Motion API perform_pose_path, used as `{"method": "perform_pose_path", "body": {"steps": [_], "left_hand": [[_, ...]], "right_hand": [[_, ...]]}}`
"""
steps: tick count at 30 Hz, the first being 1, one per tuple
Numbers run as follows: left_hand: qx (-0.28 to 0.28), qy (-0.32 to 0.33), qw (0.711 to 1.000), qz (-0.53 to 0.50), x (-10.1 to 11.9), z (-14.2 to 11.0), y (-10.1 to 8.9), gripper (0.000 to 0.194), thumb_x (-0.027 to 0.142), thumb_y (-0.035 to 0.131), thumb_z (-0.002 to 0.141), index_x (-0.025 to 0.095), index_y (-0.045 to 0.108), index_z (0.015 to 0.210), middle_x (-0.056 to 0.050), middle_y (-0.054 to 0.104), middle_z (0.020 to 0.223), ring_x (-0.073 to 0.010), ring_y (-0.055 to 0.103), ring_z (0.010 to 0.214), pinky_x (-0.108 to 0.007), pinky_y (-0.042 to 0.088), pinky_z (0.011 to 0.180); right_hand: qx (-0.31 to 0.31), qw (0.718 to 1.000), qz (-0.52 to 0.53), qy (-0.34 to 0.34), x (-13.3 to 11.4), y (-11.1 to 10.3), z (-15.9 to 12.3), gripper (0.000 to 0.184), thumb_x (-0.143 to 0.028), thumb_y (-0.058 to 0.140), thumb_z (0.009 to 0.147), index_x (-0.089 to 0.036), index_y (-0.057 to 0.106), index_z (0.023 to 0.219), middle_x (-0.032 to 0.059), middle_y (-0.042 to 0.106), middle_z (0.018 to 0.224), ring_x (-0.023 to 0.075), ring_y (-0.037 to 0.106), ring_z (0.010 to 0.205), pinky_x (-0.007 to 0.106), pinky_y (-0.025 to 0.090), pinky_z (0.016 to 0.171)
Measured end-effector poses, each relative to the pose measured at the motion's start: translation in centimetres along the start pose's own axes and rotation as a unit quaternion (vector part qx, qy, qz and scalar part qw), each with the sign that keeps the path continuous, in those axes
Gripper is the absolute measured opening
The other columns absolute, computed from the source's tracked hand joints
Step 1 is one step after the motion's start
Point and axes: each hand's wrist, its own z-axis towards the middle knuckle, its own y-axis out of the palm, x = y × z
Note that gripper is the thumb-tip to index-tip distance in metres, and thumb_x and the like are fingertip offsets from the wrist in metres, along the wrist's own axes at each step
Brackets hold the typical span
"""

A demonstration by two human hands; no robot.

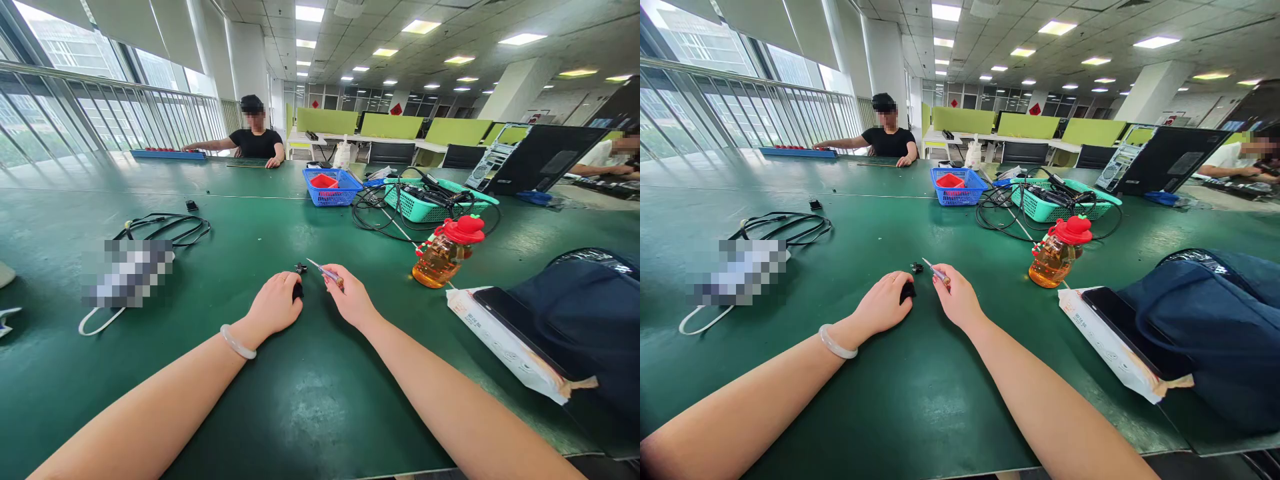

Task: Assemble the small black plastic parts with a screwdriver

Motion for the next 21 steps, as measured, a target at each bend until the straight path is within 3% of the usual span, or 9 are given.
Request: {"method": "perform_pose_path", "body": {"steps": [6,9,14,18,21], "left_hand": [[-0.006,-0.073,0.997,-0.033,-1.1,0.3,-0.5,0.031,0.012,0.049,0.073,0.020,0.056,0.103,-0.011,0.064,0.111,-0.0286,0.056,0.112,-0.046,0.046,0.100],[0.007,-0.077,0.994,-0.076,-1.1,0.5,-0.4,0.036,0.024,0.051,0.081,0.022,0.054,0.116,-0.008,0.063,0.119,-0.0274,0.054,0.117,-0.046,0.043,0.104],[0.008,-0.083,0.993,-0.077,-1.3,0.5,-0.1,0.059,0.050,0.051,0.086,0.021,0.044,0.137,-0.010,0.057,0.134,-0.0300,0.045,0.131,-0.049,0.035,0.111],[0.003,-0.035,0.998,-0.045,-1.5,0.5,0.0,0.065,0.054,0.055,0.084,0.021,0.045,0.139,-0.011,0.057,0.135,-0.0308,0.044,0.131,-0.049,0.035,0.110],[-0.011,0.014,0.999,-0.039,-1.4,0.5,-0.1,0.055,0.052,0.058,0.083,0.023,0.054,0.129,-0.009,0.064,0.125,-0.0295,0.051,0.123,-0.048,0.039,0.106]], "right_hand": [[-0.035,0.999,-0.024,-0.004,0.3,-0.1,-0.1,0.028,-0.035,0.048,0.092,-0.025,0.060,0.116,0.0037,0.069,0.102,0.0171,0.063,0.078,0.032,0.050,0.072],[-0.056,0.998,-0.012,-0.001,0.4,-0.1,0.0,0.027,-0.034,0.049,0.092,-0.025,0.060,0.115,0.0029,0.070,0.099,0.0164,0.062,0.076,0.032,0.050,0.072],[-0.068,0.995,0.067,0.021,0.0,-0.4,0.0,0.024,-0.035,0.049,0.090,-0.024,0.063,0.106,0.0026,0.069,0.093,0.0157,0.063,0.076,0.033,0.052,0.074],[0.020,0.986,0.166,0.029,-0.1,-0.9,0.0,0.028,-0.043,0.050,0.089,-0.020,0.064,0.097,0.0031,0.067,0.080,0.0144,0.060,0.065,0.031,0.052,0.068],[0.110,0.974,0.196,0.026,0.3,-1.3,0.1,0.032,-0.048,0.048,0.090,-0.019,0.063,0.095,0.0022,0.063,0.074,0.0128,0.056,0.058,0.029,0.050,0.060]]}}
